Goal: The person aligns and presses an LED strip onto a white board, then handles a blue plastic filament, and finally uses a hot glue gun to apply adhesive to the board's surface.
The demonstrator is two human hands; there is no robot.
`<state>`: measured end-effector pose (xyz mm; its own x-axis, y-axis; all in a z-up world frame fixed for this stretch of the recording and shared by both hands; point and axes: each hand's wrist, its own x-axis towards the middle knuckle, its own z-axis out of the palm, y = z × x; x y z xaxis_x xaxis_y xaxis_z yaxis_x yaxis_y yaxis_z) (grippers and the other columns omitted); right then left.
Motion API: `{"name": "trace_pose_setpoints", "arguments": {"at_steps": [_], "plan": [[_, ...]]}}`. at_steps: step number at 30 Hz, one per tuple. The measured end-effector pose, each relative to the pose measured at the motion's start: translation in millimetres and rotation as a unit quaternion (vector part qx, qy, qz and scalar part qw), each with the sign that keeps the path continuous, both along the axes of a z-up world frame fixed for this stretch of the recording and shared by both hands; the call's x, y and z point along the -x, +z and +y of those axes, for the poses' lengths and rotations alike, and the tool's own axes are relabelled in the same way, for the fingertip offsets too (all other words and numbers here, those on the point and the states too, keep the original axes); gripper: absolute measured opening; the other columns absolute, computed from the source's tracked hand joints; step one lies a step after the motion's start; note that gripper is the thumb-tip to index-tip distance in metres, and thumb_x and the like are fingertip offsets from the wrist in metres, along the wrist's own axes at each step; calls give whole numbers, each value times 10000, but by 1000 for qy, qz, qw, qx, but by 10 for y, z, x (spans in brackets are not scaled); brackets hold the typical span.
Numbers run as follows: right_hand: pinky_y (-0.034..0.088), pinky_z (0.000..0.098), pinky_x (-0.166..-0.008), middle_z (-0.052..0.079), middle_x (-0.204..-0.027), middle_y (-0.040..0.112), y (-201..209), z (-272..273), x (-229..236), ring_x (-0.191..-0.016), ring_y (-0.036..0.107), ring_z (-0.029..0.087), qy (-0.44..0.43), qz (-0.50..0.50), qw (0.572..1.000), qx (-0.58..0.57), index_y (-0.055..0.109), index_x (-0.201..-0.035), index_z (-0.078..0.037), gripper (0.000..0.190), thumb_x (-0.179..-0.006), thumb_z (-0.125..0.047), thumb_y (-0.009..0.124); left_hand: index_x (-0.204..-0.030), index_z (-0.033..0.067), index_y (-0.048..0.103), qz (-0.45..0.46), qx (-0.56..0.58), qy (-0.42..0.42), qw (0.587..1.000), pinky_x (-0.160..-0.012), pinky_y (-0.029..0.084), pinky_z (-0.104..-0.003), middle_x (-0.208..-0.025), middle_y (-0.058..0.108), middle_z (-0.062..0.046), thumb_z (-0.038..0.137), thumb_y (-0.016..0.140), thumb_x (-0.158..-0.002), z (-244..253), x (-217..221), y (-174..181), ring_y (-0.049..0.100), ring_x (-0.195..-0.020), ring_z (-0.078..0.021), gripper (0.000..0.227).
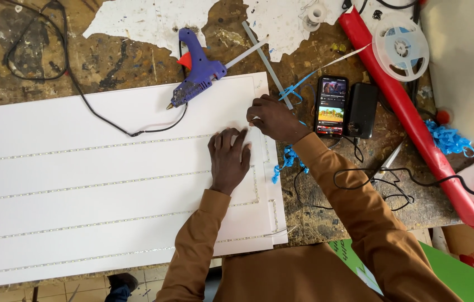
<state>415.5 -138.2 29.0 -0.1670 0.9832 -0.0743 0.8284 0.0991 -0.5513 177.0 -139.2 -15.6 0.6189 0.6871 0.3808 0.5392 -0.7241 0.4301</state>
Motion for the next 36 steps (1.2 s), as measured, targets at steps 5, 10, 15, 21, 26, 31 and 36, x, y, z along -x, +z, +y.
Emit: {"name": "trace_pose_setpoints", "arguments": {"at_steps": [5,10,15,21,26,31,36], "plan": [[664,563,-901,142,-1097,730,-28,77,36,-1196,723,395,-12,-52,999,-3,797,-1204,-111,144,-1101,-204,759,-1470,226,769,0,-7,-11,1000,-1232,387,-572,-1296,564,-19,314,647,-1135,22,-9,-1,548,-1365,-266,367],[642,554,-823,71,-1061,718,-91,172,91,-1162,694,352,-26,-95,995,30,809,-1077,-177,86,-1028,-245,795,-1494,242,746,2,-25,-2,1000,-1221,376,-538,-1290,552,-9,364,661,-1132,27,-18,-45,536,-1329,-243,391],[631,531,-790,58,-1018,727,-19,217,131,-1131,701,333,-26,-114,992,40,810,-982,-182,61,-1003,-239,813,-1505,299,754,20,-15,-12,1000,-1211,373,-531,-1287,565,17,390,671,-1137,55,13,-77,534,-1320,-234,388],[633,581,-853,92,-1049,765,-133,289,9,-1164,715,372,-31,-50,995,79,835,-1065,-144,83,-1016,-207,812,-1478,294,773,50,43,-26,998,-1175,385,-555,-1276,540,19,379,683,-1138,102,3,48,512,-1313,-239,362],[637,559,-831,84,-1026,743,-118,352,-18,-1129,711,356,-27,-85,994,67,831,-1035,-148,91,-1020,-238,820,-1480,292,777,55,65,-32,996,-1164,394,-590,-1269,548,4,370,687,-1135,121,13,79,527,-1319,-264,366],[633,560,-835,67,-1023,735,254,488,-128,-1130,713,348,-21,-86,995,47,827,-1014,-174,94,-987,-257,863,-1456,283,787,58,57,-29,996,-1156,409,-594,-1259,542,1,352,711,-1120,120,-1,106,532,-1326,-270,352],[583,625,-994,140,-1151,770,953,695,-621,-1167,760,465,-38,-2,999,25,882,-1032,-260,70,-977,-221,899,-1389,280,802,77,56,-27,995,-1133,433,-582,-1228,514,5,324,703,-1120,132,-14,134,537,-1337,-284,290]]}}
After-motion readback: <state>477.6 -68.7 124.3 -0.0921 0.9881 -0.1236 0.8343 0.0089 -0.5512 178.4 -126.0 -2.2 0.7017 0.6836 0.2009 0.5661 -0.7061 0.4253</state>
